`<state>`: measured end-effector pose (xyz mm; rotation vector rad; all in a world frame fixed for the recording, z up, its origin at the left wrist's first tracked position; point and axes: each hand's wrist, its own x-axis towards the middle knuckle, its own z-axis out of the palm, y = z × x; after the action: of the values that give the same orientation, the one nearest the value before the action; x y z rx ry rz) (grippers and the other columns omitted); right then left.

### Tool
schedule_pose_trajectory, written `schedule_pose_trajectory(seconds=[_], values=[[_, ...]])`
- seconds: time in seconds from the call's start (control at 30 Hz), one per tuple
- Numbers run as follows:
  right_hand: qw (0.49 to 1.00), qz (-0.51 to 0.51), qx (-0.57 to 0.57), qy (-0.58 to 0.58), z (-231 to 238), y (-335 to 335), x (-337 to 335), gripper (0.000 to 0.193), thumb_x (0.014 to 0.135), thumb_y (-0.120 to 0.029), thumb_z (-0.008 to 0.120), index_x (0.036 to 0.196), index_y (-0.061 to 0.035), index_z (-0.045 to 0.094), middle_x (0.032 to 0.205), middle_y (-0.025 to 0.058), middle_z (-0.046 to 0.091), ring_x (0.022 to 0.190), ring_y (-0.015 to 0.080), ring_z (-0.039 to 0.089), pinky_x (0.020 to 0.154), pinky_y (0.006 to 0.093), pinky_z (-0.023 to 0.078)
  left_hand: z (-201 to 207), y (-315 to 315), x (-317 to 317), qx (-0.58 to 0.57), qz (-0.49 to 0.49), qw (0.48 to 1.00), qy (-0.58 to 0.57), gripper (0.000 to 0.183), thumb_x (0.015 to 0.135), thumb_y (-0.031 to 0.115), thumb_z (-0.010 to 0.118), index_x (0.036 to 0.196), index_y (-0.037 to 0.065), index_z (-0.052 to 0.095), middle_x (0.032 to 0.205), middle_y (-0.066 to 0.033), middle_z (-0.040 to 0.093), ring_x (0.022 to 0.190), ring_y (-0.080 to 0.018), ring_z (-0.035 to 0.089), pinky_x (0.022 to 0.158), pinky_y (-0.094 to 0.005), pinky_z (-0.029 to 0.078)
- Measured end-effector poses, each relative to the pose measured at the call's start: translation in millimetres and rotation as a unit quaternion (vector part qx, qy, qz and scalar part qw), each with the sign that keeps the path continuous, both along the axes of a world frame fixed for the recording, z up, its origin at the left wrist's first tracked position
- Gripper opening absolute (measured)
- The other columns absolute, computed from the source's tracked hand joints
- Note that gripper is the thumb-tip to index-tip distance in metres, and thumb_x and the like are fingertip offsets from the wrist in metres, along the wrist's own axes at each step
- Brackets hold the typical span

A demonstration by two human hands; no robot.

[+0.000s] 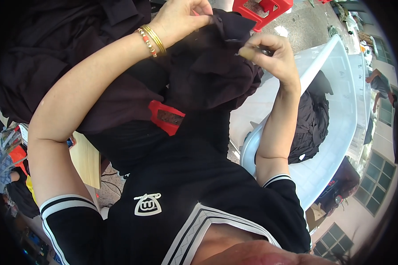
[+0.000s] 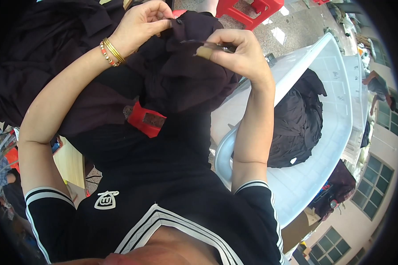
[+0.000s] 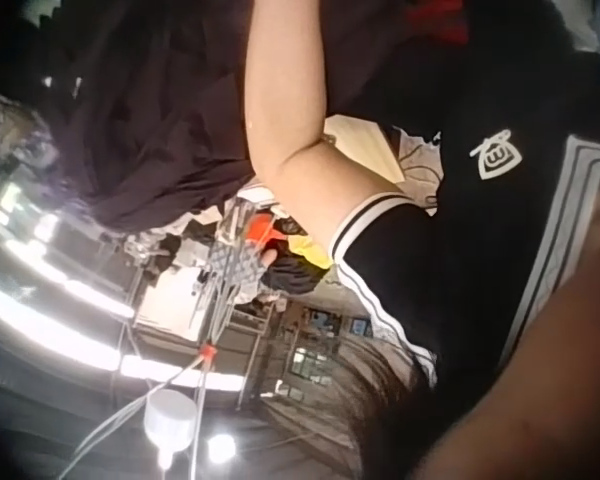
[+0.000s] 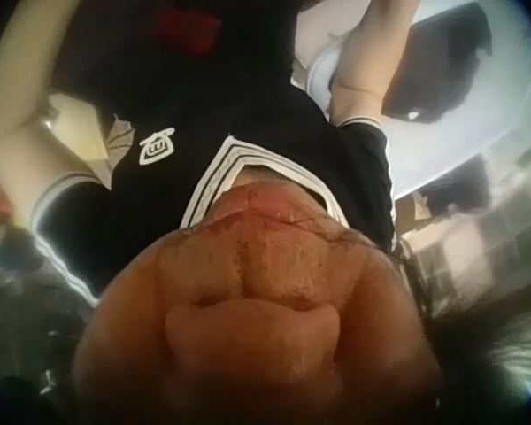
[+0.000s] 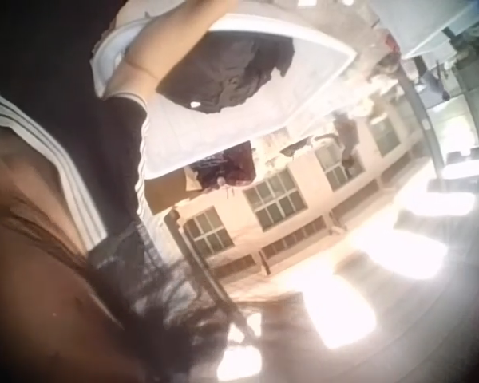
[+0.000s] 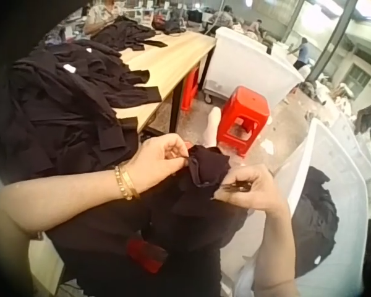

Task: Trimming loose threads from black garments using a pair of small thread snips.

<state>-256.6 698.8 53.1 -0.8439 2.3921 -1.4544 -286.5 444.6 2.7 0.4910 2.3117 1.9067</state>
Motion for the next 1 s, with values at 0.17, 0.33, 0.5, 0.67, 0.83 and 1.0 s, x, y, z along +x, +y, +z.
schedule_pose_trajectory(seconds=[0.17,0.33,0.5,0.67,0.83,1.0], values=[[0.987,-0.038,-0.154,-0.026,8,8,-3,0.026,0.080,-0.008,0.067,0.104,0.0010,0.067,0.085,0.0013,0.063,0.078,0.0074,0.058,0.070,0.0202,0.044,24,5,7,0.087,0.004,0.996,-0.034,0.011,0.085,-0.006,0.057,0.093,0.002,0.054,0.092,-0.0034,0.064,0.076,-0.0069,0.062,0.066,-0.0225,0.052],[0.979,-0.080,-0.174,0.071,-6,-15,-1,0.030,0.090,-0.004,0.063,0.120,0.0000,0.061,0.094,-0.0013,0.057,0.082,0.0042,0.052,0.073,0.0182,0.041,27,2,11,0.208,-0.011,0.976,-0.069,0.009,0.089,-0.006,0.055,0.092,0.002,0.052,0.101,-0.0066,0.066,0.081,-0.0110,0.065,0.072,-0.0236,0.053],[0.969,-0.102,-0.088,0.207,-1,-32,3,0.028,0.084,-0.008,0.071,0.112,-0.0041,0.068,0.081,0.0017,0.056,0.076,0.0105,0.055,0.069,0.0233,0.043,15,-1,6,0.187,-0.041,0.981,-0.001,0.009,0.094,0.000,0.056,0.103,0.000,0.055,0.099,-0.0100,0.067,0.092,-0.0147,0.068,0.084,-0.0257,0.055],[0.955,-0.134,-0.067,0.257,-8,-32,-3,0.026,0.085,-0.010,0.070,0.110,-0.0040,0.069,0.080,0.0041,0.058,0.074,0.0138,0.057,0.067,0.0255,0.044,14,3,8,0.158,-0.026,0.987,0.008,0.010,0.094,0.000,0.055,0.104,0.001,0.055,0.095,-0.0097,0.069,0.089,-0.0134,0.068,0.077,-0.0221,0.055],[0.964,-0.146,-0.062,0.212,-12,-28,-4,0.025,0.085,-0.011,0.071,0.110,-0.0056,0.071,0.080,0.0042,0.058,0.073,0.0135,0.057,0.066,0.0255,0.043,22,-1,11,0.130,-0.017,0.990,-0.047,0.010,0.094,0.002,0.057,0.105,0.003,0.056,0.092,-0.0106,0.070,0.086,-0.0110,0.068,0.062,-0.0154,0.051],[0.964,-0.141,-0.056,0.216,-13,-31,-2,0.027,0.084,-0.011,0.072,0.110,-0.0065,0.071,0.079,0.0033,0.058,0.073,0.0124,0.056,0.066,0.0250,0.043,24,3,13,0.104,-0.018,0.994,-0.023,0.011,0.094,0.003,0.060,0.104,0.002,0.056,0.093,-0.0095,0.070,0.085,-0.0103,0.068,0.065,-0.0175,0.053]])
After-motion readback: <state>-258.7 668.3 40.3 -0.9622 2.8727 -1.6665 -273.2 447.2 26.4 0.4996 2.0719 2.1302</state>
